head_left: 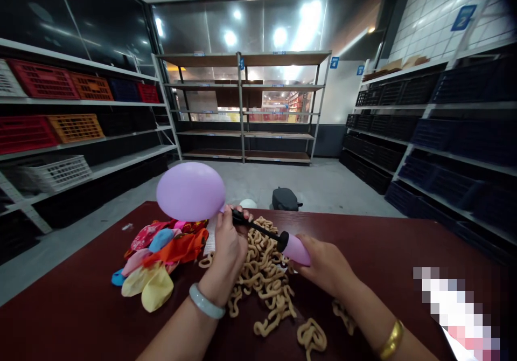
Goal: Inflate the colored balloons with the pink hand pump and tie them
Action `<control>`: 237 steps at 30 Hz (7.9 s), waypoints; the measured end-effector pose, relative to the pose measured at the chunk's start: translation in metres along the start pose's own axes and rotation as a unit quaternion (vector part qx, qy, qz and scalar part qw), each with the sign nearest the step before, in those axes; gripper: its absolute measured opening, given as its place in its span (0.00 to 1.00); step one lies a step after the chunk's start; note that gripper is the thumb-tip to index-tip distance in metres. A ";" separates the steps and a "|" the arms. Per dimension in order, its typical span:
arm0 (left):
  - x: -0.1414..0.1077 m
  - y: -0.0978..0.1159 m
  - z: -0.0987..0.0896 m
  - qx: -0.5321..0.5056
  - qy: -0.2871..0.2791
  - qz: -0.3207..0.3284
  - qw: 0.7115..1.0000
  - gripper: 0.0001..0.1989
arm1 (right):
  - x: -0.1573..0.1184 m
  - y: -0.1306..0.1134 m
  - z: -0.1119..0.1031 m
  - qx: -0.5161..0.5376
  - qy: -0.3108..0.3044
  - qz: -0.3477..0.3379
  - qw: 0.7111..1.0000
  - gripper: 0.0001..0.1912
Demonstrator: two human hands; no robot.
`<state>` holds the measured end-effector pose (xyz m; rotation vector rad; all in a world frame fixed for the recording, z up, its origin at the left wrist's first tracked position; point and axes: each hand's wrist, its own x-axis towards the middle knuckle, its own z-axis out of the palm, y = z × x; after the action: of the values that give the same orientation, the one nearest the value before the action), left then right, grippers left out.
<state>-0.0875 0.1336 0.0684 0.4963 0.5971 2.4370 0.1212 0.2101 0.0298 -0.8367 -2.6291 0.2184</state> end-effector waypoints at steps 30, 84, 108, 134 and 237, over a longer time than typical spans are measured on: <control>0.021 0.025 -0.003 0.027 0.005 0.021 0.999 0.10 | 0.002 0.012 -0.026 0.075 -0.086 0.003 0.993 0.23; -0.022 -0.015 0.008 0.034 0.017 -0.049 0.998 0.11 | 0.000 -0.023 -0.005 0.054 -0.021 0.030 0.998 0.21; -0.014 -0.019 0.002 0.008 0.034 -0.051 0.998 0.12 | 0.000 -0.013 -0.012 0.018 -0.017 0.025 0.999 0.19; 0.032 0.041 -0.009 0.011 0.029 0.014 0.999 0.13 | 0.000 -0.009 -0.013 0.049 -0.030 0.019 0.998 0.22; -0.005 -0.015 -0.001 0.035 0.014 -0.025 0.999 0.13 | -0.003 -0.003 -0.016 0.018 -0.043 0.025 0.999 0.25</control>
<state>-0.0780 0.1414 0.0589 0.4714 0.6991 2.3864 0.1285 0.2070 0.0447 -0.8998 -2.6771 0.3210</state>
